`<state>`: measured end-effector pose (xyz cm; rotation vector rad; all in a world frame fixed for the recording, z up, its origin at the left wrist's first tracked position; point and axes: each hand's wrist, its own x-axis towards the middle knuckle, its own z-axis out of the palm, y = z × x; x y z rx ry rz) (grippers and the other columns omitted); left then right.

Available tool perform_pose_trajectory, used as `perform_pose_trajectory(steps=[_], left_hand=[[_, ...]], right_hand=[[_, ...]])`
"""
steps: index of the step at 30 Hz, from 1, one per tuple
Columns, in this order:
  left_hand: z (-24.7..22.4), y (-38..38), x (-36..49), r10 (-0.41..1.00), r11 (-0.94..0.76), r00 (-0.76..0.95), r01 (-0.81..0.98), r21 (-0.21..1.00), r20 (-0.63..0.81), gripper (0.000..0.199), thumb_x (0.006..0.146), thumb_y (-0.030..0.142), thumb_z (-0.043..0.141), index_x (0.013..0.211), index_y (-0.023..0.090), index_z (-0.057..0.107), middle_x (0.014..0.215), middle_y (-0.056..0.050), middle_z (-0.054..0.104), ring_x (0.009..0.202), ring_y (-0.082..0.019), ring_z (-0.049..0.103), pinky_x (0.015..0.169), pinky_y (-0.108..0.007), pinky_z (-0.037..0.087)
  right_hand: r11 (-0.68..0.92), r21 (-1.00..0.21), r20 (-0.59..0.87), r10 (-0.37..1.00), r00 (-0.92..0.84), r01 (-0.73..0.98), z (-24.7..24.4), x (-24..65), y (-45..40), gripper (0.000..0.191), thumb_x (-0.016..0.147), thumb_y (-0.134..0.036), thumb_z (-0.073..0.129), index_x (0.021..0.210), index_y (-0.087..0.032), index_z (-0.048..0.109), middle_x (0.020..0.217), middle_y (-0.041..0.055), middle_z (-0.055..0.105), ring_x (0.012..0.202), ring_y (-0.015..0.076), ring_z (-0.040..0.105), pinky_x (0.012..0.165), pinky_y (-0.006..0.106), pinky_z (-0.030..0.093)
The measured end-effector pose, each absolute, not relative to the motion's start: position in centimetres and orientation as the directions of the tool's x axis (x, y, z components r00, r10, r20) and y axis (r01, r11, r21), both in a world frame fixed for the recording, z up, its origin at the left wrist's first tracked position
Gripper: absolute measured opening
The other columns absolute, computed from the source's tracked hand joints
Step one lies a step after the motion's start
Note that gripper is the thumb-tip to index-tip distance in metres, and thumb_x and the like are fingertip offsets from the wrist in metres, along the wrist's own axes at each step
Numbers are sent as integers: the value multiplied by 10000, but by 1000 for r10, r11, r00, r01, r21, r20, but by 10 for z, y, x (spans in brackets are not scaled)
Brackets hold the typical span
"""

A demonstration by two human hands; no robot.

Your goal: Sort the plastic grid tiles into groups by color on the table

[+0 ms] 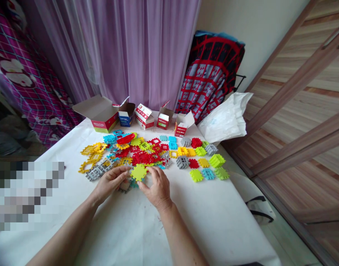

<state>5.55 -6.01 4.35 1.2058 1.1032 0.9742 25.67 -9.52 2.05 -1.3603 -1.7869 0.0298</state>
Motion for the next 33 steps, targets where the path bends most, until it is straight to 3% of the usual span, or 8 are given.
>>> perform_pose_trajectory(steps=[3, 7, 13, 27, 33], left_hand=[[50, -61, 51, 989, 81, 120, 39, 996, -85, 693, 614, 717, 710, 1038, 168, 696, 815, -76, 733, 615, -154, 618, 443, -228, 405], [51, -55, 43, 999, 4, -46, 29, 1000, -3, 693, 593, 743, 703, 982, 170, 698, 873, -90, 741, 692, -173, 635, 465, -231, 438], [49, -51, 41, 994, 27, -109, 76, 997, -18, 723, 557, 771, 709, 974, 180, 684, 850, -68, 739, 697, -168, 632, 494, -234, 462], [53, -49, 43, 985, 77, -162, 136, 988, -55, 764, 462, 817, 702, 915, 202, 682, 863, -68, 751, 737, -206, 667, 488, -246, 467], [53, -50, 42, 988, 48, -153, 121, 991, -29, 695, 493, 783, 722, 871, 201, 685, 847, -58, 743, 724, -179, 636, 504, -235, 460]], right_hand=[[293, -502, 642, 757, 124, 814, 16, 283, -98, 404, 805, -400, 661, 1151, -197, 612, 1039, 111, 661, 950, 244, 627, 868, 389, 533], [55, -508, 686, 629, 365, 860, 4, 351, -112, 400, 827, -480, 628, 1095, -184, 612, 976, 113, 648, 886, 249, 606, 824, 403, 518], [-258, -498, 656, 512, 554, 828, -14, 430, -134, 418, 810, -556, 606, 1005, -189, 655, 1000, 133, 641, 942, 275, 594, 880, 428, 487], [-351, -419, 578, 609, 544, 838, -19, 436, -131, 374, 780, -470, 652, 1020, -188, 709, 1068, 127, 645, 1029, 278, 585, 918, 409, 465], [-376, -406, 559, 619, 552, 833, -18, 435, -131, 356, 770, -461, 660, 1011, -204, 713, 1070, 115, 651, 1016, 270, 590, 907, 394, 466]])
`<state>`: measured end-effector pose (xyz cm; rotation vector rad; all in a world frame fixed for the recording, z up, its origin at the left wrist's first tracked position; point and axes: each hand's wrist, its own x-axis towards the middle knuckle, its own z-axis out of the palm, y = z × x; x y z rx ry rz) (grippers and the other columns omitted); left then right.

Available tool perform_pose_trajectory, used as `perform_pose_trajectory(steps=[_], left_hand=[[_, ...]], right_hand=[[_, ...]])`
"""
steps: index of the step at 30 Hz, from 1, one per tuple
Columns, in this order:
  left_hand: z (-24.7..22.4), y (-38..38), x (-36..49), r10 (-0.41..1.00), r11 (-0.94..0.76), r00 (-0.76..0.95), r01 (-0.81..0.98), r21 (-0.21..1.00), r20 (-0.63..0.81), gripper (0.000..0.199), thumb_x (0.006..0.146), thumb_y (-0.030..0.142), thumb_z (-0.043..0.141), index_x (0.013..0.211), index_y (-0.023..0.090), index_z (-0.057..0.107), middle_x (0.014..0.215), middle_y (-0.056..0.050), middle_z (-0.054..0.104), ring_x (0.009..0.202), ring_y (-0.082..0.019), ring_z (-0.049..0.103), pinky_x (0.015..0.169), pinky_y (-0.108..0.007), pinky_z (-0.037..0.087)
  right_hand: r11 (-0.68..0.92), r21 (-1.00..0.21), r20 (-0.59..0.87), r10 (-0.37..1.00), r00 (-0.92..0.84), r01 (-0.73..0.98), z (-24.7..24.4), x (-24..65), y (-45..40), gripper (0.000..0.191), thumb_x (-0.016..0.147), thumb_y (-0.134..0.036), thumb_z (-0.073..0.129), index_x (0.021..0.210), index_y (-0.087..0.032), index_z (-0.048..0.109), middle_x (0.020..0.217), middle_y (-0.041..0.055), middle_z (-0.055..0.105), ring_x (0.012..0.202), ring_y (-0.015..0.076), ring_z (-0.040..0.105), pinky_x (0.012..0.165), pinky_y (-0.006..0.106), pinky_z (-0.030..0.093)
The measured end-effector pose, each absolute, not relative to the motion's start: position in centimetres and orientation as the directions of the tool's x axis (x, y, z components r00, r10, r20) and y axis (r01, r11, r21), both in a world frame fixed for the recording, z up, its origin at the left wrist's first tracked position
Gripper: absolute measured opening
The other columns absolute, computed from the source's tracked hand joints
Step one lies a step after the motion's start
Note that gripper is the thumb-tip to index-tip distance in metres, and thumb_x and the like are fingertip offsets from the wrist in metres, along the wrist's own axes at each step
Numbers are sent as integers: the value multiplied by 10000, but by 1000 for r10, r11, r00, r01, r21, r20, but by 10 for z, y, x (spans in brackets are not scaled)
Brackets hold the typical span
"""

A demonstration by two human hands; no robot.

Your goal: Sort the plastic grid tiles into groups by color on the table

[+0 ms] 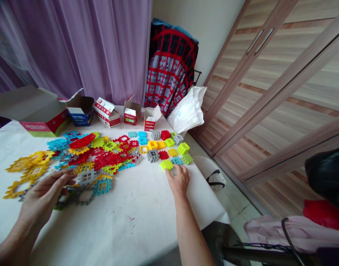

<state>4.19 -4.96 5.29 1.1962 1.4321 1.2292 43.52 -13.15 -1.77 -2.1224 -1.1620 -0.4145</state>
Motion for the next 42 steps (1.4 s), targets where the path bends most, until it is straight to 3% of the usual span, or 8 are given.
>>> perform_pose_trajectory(steps=[6, 22, 26, 30, 34, 38, 42], left_hand=[[47, -48, 38, 990, 44, -138, 134, 990, -25, 700, 555, 753, 711, 962, 185, 687, 873, -71, 746, 695, -164, 617, 493, -231, 449], [45, -46, 38, 989, 29, -149, 103, 994, -13, 671, 537, 730, 725, 942, 195, 699, 854, -73, 744, 689, -162, 631, 475, -217, 447], [44, -45, 37, 987, 37, -158, 106, 994, -20, 661, 544, 727, 720, 943, 200, 698, 865, -69, 743, 746, -175, 656, 494, -213, 456], [45, -46, 38, 983, 46, -180, 100, 994, -27, 676, 533, 729, 719, 951, 198, 699, 848, -70, 742, 716, -168, 652, 491, -212, 451], [45, -46, 38, 980, 54, -198, 96, 994, -34, 676, 529, 723, 721, 955, 198, 700, 880, -78, 744, 709, -165, 652, 482, -208, 443], [43, -44, 38, 980, 79, -191, 100, 992, -59, 712, 508, 742, 721, 970, 201, 700, 902, -76, 742, 710, -155, 641, 488, -199, 451], [42, -45, 40, 982, 101, -171, 82, 991, -86, 731, 481, 741, 743, 973, 202, 701, 888, -67, 737, 702, -148, 628, 468, -188, 440]], right_hand=[[-399, -411, 507, 647, 569, 820, -15, 433, -132, 378, 757, -443, 673, 1034, -188, 712, 1084, 123, 653, 1024, 277, 596, 912, 398, 462], [-503, -370, 337, 710, 618, 781, 2, 423, -135, 412, 829, -435, 610, 1154, -186, 660, 1218, 147, 634, 1126, 292, 577, 965, 408, 446], [-490, -322, 343, 737, 583, 810, 2, 421, -136, 500, 844, -444, 585, 1260, -167, 602, 1286, 173, 596, 1197, 317, 539, 994, 430, 437], [-334, -196, 305, 873, 381, 922, 21, 437, -129, 504, 834, -304, 559, 1320, -169, 571, 1409, 153, 520, 1308, 288, 463, 1075, 399, 386], [-69, -73, 60, 996, 73, 995, 65, 467, -113, 583, 754, -198, 580, 1336, -236, 578, 1461, 89, 498, 1343, 274, 424, 1112, 422, 340], [80, 90, -206, 977, -60, 993, 99, 478, -97, 748, 675, -169, 641, 1411, -228, 517, 1489, 123, 458, 1367, 327, 371, 1106, 487, 309], [229, 157, -259, 948, -184, 961, 105, 468, -87, 746, 680, -174, 666, 1407, -217, 507, 1471, 139, 458, 1357, 318, 368, 1096, 468, 305]])
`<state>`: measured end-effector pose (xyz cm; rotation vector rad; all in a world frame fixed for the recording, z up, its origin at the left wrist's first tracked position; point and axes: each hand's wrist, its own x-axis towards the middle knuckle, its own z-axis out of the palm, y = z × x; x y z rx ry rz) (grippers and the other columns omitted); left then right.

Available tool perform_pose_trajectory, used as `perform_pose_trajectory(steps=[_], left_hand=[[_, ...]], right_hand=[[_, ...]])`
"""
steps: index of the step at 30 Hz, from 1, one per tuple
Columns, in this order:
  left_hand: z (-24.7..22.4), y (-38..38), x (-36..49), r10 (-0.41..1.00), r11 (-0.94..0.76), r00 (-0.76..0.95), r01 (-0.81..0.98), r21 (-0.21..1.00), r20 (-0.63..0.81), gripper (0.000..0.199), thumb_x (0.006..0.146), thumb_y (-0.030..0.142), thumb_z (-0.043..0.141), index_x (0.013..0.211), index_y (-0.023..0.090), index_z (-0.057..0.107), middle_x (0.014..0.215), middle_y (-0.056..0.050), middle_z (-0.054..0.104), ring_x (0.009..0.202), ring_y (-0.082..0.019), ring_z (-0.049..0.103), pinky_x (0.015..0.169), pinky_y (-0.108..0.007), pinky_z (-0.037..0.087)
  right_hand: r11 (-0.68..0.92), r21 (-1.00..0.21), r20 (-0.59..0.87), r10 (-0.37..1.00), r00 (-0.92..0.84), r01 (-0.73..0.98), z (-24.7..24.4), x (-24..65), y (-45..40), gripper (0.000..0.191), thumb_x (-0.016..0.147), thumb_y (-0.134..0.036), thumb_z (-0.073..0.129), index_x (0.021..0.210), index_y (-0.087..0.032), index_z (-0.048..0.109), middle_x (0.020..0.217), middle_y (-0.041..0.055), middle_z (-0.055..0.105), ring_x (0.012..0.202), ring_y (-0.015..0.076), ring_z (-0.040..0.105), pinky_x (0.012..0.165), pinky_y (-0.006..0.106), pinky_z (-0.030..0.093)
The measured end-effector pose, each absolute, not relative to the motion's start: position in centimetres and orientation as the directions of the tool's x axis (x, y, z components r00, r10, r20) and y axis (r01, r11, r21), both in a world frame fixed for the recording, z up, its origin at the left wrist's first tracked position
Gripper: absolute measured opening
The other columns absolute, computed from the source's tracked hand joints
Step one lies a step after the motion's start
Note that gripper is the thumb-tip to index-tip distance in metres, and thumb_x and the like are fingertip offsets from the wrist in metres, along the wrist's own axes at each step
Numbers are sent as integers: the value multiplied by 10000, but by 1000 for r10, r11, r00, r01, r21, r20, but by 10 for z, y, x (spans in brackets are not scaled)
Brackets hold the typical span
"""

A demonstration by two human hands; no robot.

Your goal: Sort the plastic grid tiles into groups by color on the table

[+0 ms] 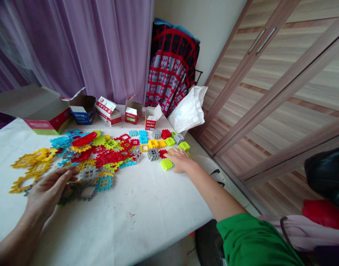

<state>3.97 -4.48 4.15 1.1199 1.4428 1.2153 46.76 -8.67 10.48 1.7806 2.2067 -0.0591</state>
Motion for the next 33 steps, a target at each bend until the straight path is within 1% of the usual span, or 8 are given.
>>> perform_pose_trajectory(steps=[3, 6, 9, 13, 17, 20, 25, 33], left_hand=[[41, -46, 40, 982, 103, -170, 79, 991, -88, 745, 484, 745, 742, 993, 202, 701, 881, -64, 734, 697, -140, 618, 451, -175, 413], [39, -46, 39, 982, 95, -173, 88, 992, -79, 731, 502, 737, 740, 1000, 203, 700, 882, -64, 734, 690, -135, 610, 457, -175, 413], [39, -46, 39, 980, 98, -182, 86, 992, -81, 725, 498, 729, 745, 990, 199, 699, 878, -64, 729, 678, -135, 605, 453, -179, 410], [44, -47, 41, 978, 100, -190, 82, 992, -83, 731, 478, 733, 744, 964, 189, 693, 850, -63, 721, 674, -143, 607, 439, -181, 399], [46, -48, 42, 981, 109, -171, 85, 990, -93, 737, 484, 733, 743, 969, 181, 688, 861, -76, 726, 700, -153, 616, 444, -183, 409], [42, -46, 41, 983, 103, -164, 95, 990, -86, 724, 522, 722, 734, 1002, 182, 689, 894, -86, 730, 701, -150, 616, 439, -179, 399], [36, -44, 37, 983, 85, -175, 135, 987, -60, 666, 581, 682, 726, 1035, 196, 697, 886, -77, 734, 710, -151, 630, 480, -188, 434], [43, -48, 42, 977, 115, -193, 119, 986, -91, 696, 525, 701, 743, 1006, 199, 698, 837, -53, 734, 677, -133, 615, 482, -182, 421]], right_hand=[[283, 165, -245, 940, -238, 945, 100, 461, -82, 692, 694, -194, 681, 1369, -212, 530, 1436, 136, 478, 1335, 309, 376, 1087, 452, 305], [313, 159, -238, 933, -271, 937, 95, 459, -78, 636, 709, -210, 686, 1331, -205, 554, 1381, 130, 504, 1301, 301, 395, 1077, 440, 305], [320, 170, -241, 931, -275, 932, 94, 458, -77, 571, 718, -213, 683, 1282, -206, 588, 1355, 129, 507, 1281, 299, 403, 1077, 433, 296], [311, 179, -254, 931, -261, 933, 95, 456, -77, 536, 722, -226, 687, 1252, -206, 609, 1378, 134, 489, 1293, 303, 386, 1082, 434, 285], [312, 178, -273, 927, -258, 933, 95, 456, -76, 523, 708, -234, 692, 1226, -202, 627, 1384, 137, 489, 1296, 304, 389, 1092, 434, 277], [315, 177, -284, 923, -258, 932, 93, 458, -73, 530, 704, -239, 691, 1230, -211, 626, 1394, 134, 491, 1296, 306, 394, 1093, 445, 273], [314, 180, -310, 918, -250, 932, 91, 460, -68, 550, 685, -274, 721, 1225, -229, 629, 1433, 132, 473, 1327, 329, 374, 1100, 474, 260], [312, 211, -322, 917, -235, 926, 94, 457, -66, 538, 687, -295, 747, 1209, -221, 640, 1420, 134, 486, 1320, 320, 397, 1082, 457, 293]])
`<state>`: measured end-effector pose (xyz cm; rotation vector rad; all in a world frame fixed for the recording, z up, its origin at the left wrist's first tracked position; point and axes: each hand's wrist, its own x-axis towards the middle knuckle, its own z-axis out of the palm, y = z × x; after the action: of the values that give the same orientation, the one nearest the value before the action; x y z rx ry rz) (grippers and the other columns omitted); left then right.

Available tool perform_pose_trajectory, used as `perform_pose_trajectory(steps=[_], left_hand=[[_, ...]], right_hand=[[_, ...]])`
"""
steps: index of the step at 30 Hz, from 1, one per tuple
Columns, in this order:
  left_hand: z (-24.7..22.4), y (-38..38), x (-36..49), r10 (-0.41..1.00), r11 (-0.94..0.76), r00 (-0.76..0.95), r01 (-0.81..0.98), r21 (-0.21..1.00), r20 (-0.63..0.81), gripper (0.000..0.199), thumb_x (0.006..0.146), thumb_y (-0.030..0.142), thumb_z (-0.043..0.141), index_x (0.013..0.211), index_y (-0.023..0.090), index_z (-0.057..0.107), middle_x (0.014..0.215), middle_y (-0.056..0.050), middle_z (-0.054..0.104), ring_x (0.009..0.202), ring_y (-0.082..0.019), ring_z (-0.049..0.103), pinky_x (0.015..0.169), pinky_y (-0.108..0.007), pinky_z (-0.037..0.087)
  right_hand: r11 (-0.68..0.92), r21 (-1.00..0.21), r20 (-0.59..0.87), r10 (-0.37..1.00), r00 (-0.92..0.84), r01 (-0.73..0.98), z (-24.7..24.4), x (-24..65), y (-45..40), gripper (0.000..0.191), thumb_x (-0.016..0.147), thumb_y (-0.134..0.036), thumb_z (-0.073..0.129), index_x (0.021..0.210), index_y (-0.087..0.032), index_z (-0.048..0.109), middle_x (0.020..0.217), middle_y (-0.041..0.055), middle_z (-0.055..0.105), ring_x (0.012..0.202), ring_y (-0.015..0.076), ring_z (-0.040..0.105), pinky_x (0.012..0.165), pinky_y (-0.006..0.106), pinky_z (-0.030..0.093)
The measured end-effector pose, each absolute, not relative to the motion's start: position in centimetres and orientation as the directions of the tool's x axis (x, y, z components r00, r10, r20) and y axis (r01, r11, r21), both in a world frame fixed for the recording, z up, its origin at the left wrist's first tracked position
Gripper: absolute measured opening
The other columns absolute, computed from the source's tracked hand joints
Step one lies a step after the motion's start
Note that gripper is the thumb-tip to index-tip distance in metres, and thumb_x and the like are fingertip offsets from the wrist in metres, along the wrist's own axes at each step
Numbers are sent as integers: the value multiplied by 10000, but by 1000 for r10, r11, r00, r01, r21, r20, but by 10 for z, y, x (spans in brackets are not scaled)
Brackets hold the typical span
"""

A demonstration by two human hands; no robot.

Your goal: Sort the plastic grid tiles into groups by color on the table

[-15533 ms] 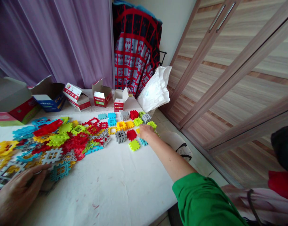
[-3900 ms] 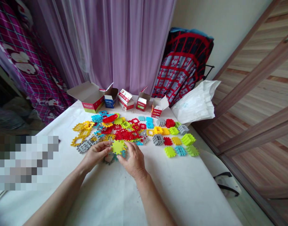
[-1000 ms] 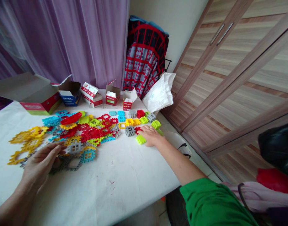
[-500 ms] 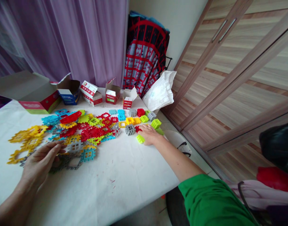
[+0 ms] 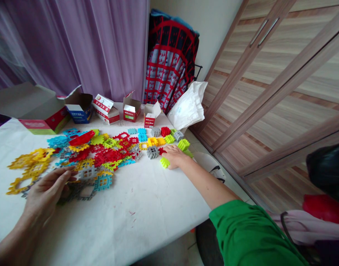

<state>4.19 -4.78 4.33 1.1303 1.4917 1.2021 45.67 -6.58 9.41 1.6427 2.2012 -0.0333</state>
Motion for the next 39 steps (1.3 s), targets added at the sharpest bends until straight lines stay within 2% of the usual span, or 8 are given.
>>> perform_pose_trajectory(steps=[10, 19, 24, 30, 35, 39], left_hand=[[43, -48, 41, 978, 119, -182, 113, 986, -97, 705, 530, 690, 742, 1029, 193, 698, 937, -92, 746, 740, -158, 636, 477, -184, 418], [33, -45, 37, 981, 88, -183, 145, 986, -61, 664, 590, 678, 721, 1053, 203, 699, 888, -74, 735, 702, -147, 615, 491, -190, 429], [32, -43, 36, 979, 114, -184, 145, 983, -87, 703, 557, 711, 726, 1053, 213, 703, 854, -53, 728, 667, -125, 591, 485, -178, 429], [32, -43, 35, 983, 95, -169, 168, 981, -67, 694, 578, 709, 709, 1050, 200, 700, 857, -73, 735, 665, -150, 620, 466, -197, 426], [30, -43, 35, 986, 64, -160, 168, 984, -37, 620, 611, 671, 711, 1029, 213, 707, 883, -68, 751, 724, -169, 660, 484, -200, 437], [34, -44, 36, 983, 87, -170, 146, 985, -61, 633, 597, 661, 720, 1038, 207, 706, 903, -71, 748, 699, -162, 648, 465, -199, 426]], right_hand=[[289, 214, -326, 922, -211, 933, 101, 459, -68, 594, 678, -292, 754, 1253, -224, 621, 1417, 135, 493, 1329, 327, 388, 1071, 461, 305], [284, 240, -312, 928, -203, 928, 105, 460, -68, 546, 691, -277, 755, 1222, -224, 640, 1406, 134, 494, 1324, 323, 387, 1047, 462, 335], [296, 228, -317, 923, -217, 927, 103, 459, -68, 547, 686, -270, 760, 1217, -221, 639, 1409, 136, 496, 1326, 320, 389, 1050, 467, 333], [290, 239, -354, 915, -195, 927, 97, 461, -65, 578, 678, -275, 766, 1235, -196, 631, 1455, 151, 458, 1368, 331, 350, 1093, 486, 288], [305, 219, -345, 913, -219, 927, 96, 463, -63, 524, 700, -301, 757, 1208, -226, 655, 1444, 137, 474, 1357, 327, 363, 1075, 479, 304], [309, 213, -344, 911, -225, 927, 96, 465, -63, 550, 691, -302, 767, 1225, -229, 654, 1466, 138, 452, 1392, 335, 318, 1070, 480, 305]])
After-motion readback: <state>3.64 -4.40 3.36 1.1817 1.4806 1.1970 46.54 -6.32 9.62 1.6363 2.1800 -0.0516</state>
